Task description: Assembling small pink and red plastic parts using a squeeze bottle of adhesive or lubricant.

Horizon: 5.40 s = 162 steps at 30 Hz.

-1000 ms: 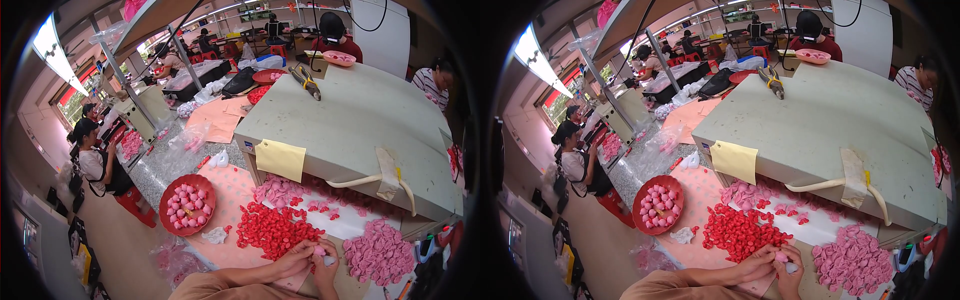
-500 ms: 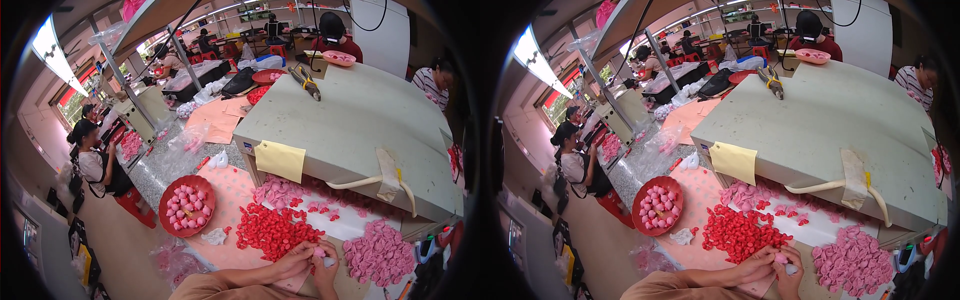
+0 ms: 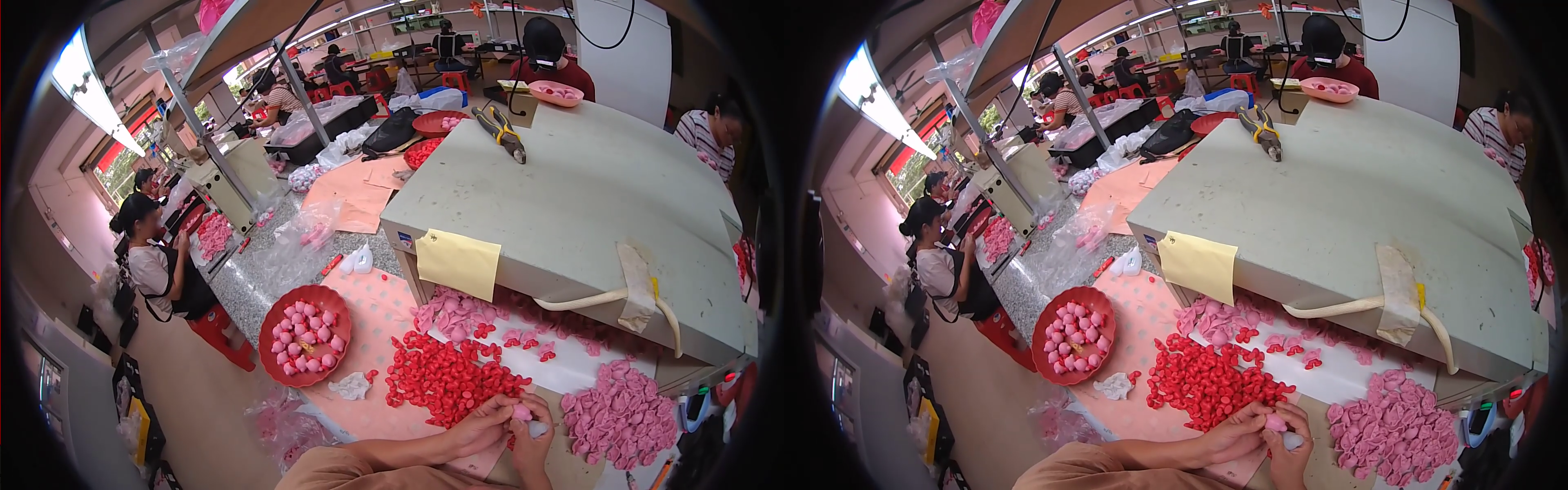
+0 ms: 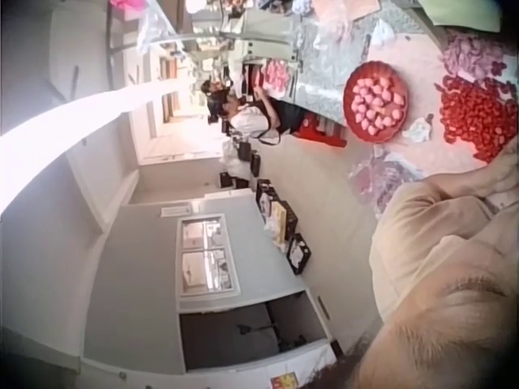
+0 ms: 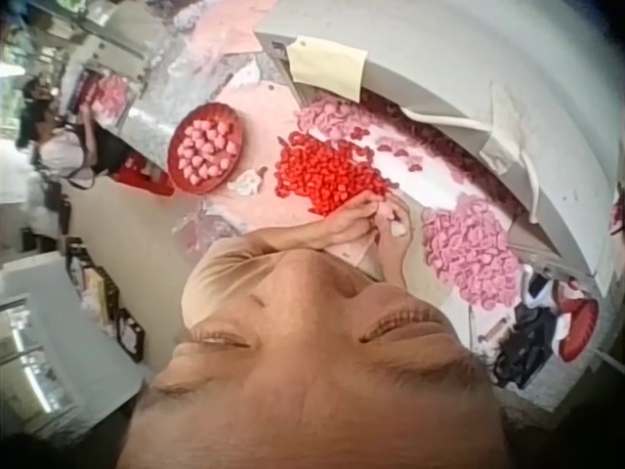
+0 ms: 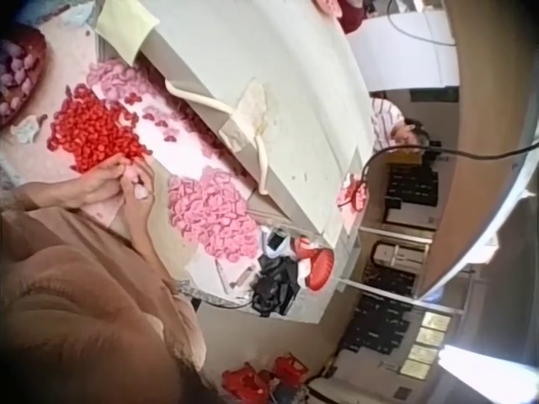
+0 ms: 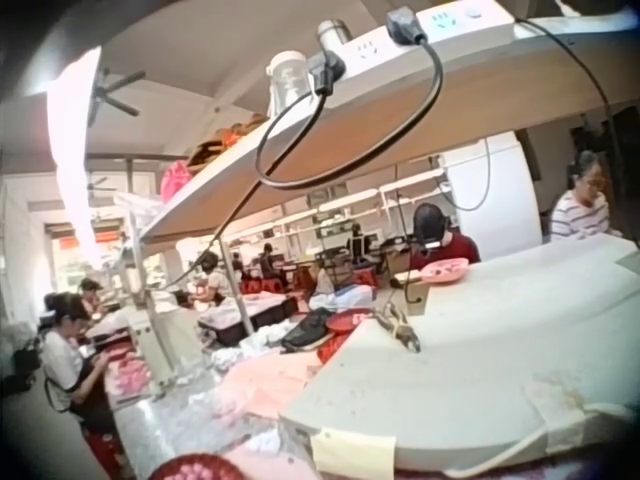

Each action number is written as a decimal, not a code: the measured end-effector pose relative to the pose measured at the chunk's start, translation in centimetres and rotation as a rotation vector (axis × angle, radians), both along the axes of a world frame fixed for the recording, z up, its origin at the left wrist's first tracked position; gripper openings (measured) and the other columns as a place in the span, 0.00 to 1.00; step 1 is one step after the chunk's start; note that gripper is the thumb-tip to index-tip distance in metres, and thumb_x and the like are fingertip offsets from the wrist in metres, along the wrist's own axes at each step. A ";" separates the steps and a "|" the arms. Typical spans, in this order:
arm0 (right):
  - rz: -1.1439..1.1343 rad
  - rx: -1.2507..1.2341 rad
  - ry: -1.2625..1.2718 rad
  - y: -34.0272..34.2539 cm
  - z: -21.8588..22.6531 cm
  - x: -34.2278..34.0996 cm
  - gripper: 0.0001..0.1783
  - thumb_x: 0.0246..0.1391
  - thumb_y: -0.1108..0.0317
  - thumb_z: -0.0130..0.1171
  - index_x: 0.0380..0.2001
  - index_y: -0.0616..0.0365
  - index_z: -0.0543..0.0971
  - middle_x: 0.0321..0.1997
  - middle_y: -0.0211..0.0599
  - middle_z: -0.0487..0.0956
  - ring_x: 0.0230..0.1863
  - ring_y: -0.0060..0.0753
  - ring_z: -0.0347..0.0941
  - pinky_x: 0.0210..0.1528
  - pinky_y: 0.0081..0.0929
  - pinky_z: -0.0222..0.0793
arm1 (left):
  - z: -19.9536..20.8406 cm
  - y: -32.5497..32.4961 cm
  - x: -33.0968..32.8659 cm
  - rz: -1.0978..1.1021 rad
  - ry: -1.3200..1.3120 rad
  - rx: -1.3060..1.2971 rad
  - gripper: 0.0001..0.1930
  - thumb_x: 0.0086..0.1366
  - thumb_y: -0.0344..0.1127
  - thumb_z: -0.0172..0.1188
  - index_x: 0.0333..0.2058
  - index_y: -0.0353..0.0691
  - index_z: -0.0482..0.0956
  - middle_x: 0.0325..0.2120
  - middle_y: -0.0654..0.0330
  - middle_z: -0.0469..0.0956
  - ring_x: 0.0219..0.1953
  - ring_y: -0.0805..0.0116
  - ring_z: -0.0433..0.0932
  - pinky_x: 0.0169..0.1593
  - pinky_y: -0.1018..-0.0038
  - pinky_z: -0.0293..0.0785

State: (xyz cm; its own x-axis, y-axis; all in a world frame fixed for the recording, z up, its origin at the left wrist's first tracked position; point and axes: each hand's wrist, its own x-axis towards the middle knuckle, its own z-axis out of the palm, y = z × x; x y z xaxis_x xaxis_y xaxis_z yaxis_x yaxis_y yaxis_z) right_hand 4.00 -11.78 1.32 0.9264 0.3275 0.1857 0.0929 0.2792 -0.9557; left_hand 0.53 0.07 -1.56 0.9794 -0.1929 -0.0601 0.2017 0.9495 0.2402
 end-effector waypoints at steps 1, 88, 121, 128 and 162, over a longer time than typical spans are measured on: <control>-0.002 -0.003 -0.005 0.0 0.0 0.0 0.17 0.44 0.77 0.55 0.41 0.60 0.71 0.51 0.41 0.67 0.53 0.31 0.63 0.57 0.30 0.57 | 0.0 0.0 0.0 0.000 0.000 0.000 0.08 0.64 0.33 0.52 0.42 0.46 0.73 0.43 0.64 0.71 0.47 0.73 0.67 0.53 0.74 0.61; -0.057 -0.026 -0.011 0.2 0.4 -0.1 0.17 0.40 0.78 0.57 0.38 0.63 0.74 0.48 0.43 0.71 0.52 0.36 0.65 0.56 0.31 0.59 | -0.3 0.1 0.2 0.041 -0.024 0.053 0.05 0.65 0.33 0.50 0.39 0.45 0.73 0.41 0.64 0.72 0.46 0.73 0.69 0.51 0.75 0.64; -0.027 -0.006 -0.006 0.3 -0.1 0.1 0.17 0.43 0.78 0.57 0.41 0.61 0.72 0.50 0.43 0.68 0.53 0.34 0.64 0.57 0.31 0.58 | -0.6 0.2 0.3 0.019 0.014 0.048 0.04 0.65 0.33 0.50 0.38 0.47 0.72 0.42 0.65 0.71 0.48 0.74 0.68 0.52 0.74 0.63; -0.023 0.005 0.041 0.5 0.2 0.1 0.17 0.44 0.76 0.56 0.41 0.61 0.71 0.50 0.42 0.69 0.54 0.33 0.63 0.59 0.31 0.55 | -0.1 0.2 0.3 0.024 0.011 0.020 0.05 0.64 0.33 0.51 0.39 0.46 0.72 0.42 0.63 0.71 0.49 0.72 0.68 0.54 0.73 0.63; -0.020 0.030 0.076 0.3 -1.5 -0.1 0.16 0.47 0.74 0.55 0.42 0.62 0.71 0.51 0.44 0.67 0.53 0.34 0.63 0.57 0.30 0.57 | -1.1 0.2 0.4 0.003 -0.023 0.056 0.09 0.65 0.35 0.51 0.43 0.45 0.71 0.42 0.64 0.71 0.47 0.73 0.68 0.53 0.74 0.63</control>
State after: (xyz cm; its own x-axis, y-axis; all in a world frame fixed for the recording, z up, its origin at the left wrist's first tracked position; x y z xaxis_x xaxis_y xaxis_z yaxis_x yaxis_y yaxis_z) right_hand 3.87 -11.49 -0.14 0.9443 0.3046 0.1244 0.0264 0.3065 -0.9515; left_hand 0.88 0.27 -2.65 0.9813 -0.1864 -0.0480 0.1922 0.9351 0.2979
